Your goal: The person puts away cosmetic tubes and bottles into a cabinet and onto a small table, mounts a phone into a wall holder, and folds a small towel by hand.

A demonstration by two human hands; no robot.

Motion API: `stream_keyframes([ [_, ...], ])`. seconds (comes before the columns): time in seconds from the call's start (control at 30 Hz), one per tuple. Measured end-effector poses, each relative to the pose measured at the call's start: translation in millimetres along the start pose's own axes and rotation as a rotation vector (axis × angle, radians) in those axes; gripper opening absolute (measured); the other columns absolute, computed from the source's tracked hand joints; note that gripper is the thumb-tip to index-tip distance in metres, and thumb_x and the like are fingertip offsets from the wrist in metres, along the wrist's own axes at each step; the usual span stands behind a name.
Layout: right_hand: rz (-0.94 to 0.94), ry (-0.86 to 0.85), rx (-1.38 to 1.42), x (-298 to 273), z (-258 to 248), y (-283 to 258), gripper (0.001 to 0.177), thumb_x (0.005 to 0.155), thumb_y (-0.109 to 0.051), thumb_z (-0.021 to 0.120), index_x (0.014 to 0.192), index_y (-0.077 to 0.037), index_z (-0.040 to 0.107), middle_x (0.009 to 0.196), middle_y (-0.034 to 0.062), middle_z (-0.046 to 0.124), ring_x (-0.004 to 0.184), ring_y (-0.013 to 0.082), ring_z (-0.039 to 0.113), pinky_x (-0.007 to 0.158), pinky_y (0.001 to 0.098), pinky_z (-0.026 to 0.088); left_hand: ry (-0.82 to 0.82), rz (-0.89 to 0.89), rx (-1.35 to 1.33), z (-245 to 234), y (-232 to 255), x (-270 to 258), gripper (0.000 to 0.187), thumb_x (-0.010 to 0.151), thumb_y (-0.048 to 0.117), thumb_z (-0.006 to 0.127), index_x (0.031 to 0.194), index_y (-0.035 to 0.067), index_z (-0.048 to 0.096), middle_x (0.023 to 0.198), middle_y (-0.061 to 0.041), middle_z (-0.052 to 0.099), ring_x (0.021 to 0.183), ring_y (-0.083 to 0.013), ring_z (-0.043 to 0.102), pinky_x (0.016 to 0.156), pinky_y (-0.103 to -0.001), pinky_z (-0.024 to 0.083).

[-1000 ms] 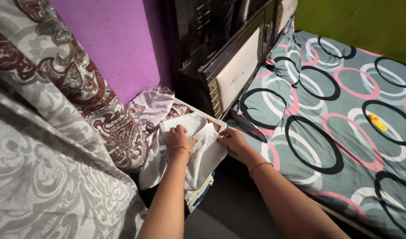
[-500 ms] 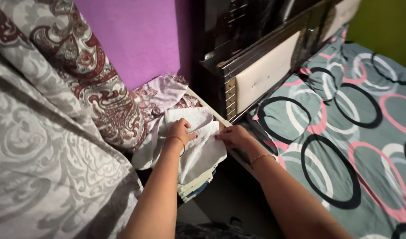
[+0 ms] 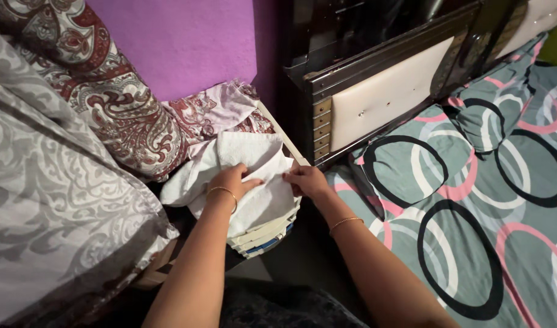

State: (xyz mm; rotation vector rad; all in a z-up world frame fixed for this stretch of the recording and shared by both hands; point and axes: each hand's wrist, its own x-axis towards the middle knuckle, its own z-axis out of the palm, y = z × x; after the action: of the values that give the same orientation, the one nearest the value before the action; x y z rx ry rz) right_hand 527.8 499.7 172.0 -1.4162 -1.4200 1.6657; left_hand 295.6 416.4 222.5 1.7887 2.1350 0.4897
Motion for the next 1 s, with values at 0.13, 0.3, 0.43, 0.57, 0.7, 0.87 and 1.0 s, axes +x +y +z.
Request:
stream_keyframes([
  [0.13, -0.101, -0.100, 0.070, 4, -8, -9, 0.021, 0.095, -0.018, 0.068, 0.098, 0.002, 0.073, 0.081, 0.0128, 0.066, 0.065, 0.0213, 0.059, 0.058, 0.0356, 0.048, -0.028, -0.073, -0.088, -20, 5, 3, 0.042, 0.091, 0.049, 0.067, 0.117, 0.016, 0.069, 0.105, -0.014, 0.074, 0.096, -0.0353, 0.071, 0.083, -0.047, 0.055],
  [0.3, 0.023, -0.096, 0.414, -16, -15, -73, 0.026, 0.097, -0.022, 0.061, 0.112, -0.002, 0.069, 0.105, 0.0107, 0.071, 0.091, 0.0219, 0.066, 0.085, 0.0352, 0.053, 0.249, 0.035, -0.140, -64, 6, 12, 0.035, 0.097, 0.042, 0.062, 0.113, 0.013, 0.071, 0.096, -0.017, 0.073, 0.091, -0.0367, 0.070, 0.078, -0.048, 0.052],
  [0.43, -0.093, -0.266, 0.390, -27, -28, -110, 0.035, 0.096, -0.019, 0.065, 0.125, 0.000, 0.068, 0.120, 0.0113, 0.071, 0.107, 0.0216, 0.067, 0.098, 0.0350, 0.053, 0.420, 0.068, -0.461, -93, 6, 22, 0.034, 0.102, 0.040, 0.059, 0.110, 0.008, 0.068, 0.084, -0.018, 0.067, 0.074, -0.0336, 0.063, 0.069, -0.042, 0.050],
  [0.57, -0.075, -0.292, 0.144, -23, -34, -140, 0.036, 0.095, -0.017, 0.067, 0.125, 0.003, 0.068, 0.120, 0.0138, 0.071, 0.111, 0.0235, 0.068, 0.098, 0.0372, 0.055, 0.625, 0.235, -0.563, -124, 3, 32, 0.041, 0.107, 0.037, 0.060, 0.089, 0.000, 0.057, 0.066, -0.012, 0.047, 0.064, -0.0200, 0.042, 0.061, -0.037, 0.041],
  [0.7, -0.196, -0.256, 0.410, -22, -40, -169, 0.040, 0.102, -0.019, 0.064, 0.135, 0.002, 0.060, 0.121, 0.0102, 0.068, 0.110, 0.0223, 0.067, 0.099, 0.0400, 0.056, 0.654, 0.238, -0.690, -148, 4, 36, 0.042, 0.106, 0.036, 0.060, 0.084, 0.001, 0.053, 0.065, -0.005, 0.040, 0.065, -0.0123, 0.036, 0.058, -0.033, 0.037],
  [0.87, -0.230, -0.363, 0.228, -42, -31, -202, 0.063, 0.091, -0.004, 0.062, 0.144, -0.030, 0.041, 0.112, 0.0125, 0.068, 0.103, 0.0228, 0.069, 0.091, 0.0442, 0.059, 0.657, 0.244, -0.763, -171, -1, 42, 0.042, 0.108, 0.038, 0.056, 0.084, 0.003, 0.054, 0.066, 0.000, 0.040, 0.065, -0.0106, 0.036, 0.058, -0.031, 0.035],
  [1.0, -0.384, -0.289, 0.215, -38, -32, -221, 0.056, 0.094, 0.005, 0.059, 0.147, -0.011, 0.050, 0.118, 0.0115, 0.066, 0.108, 0.0245, 0.069, 0.099, 0.0391, 0.058, 0.682, 0.158, -0.772, -183, -7, 37, 0.045, 0.108, 0.039, 0.057, 0.084, 0.002, 0.053, 0.067, -0.001, 0.038, 0.066, -0.0118, 0.035, 0.060, -0.032, 0.035],
])
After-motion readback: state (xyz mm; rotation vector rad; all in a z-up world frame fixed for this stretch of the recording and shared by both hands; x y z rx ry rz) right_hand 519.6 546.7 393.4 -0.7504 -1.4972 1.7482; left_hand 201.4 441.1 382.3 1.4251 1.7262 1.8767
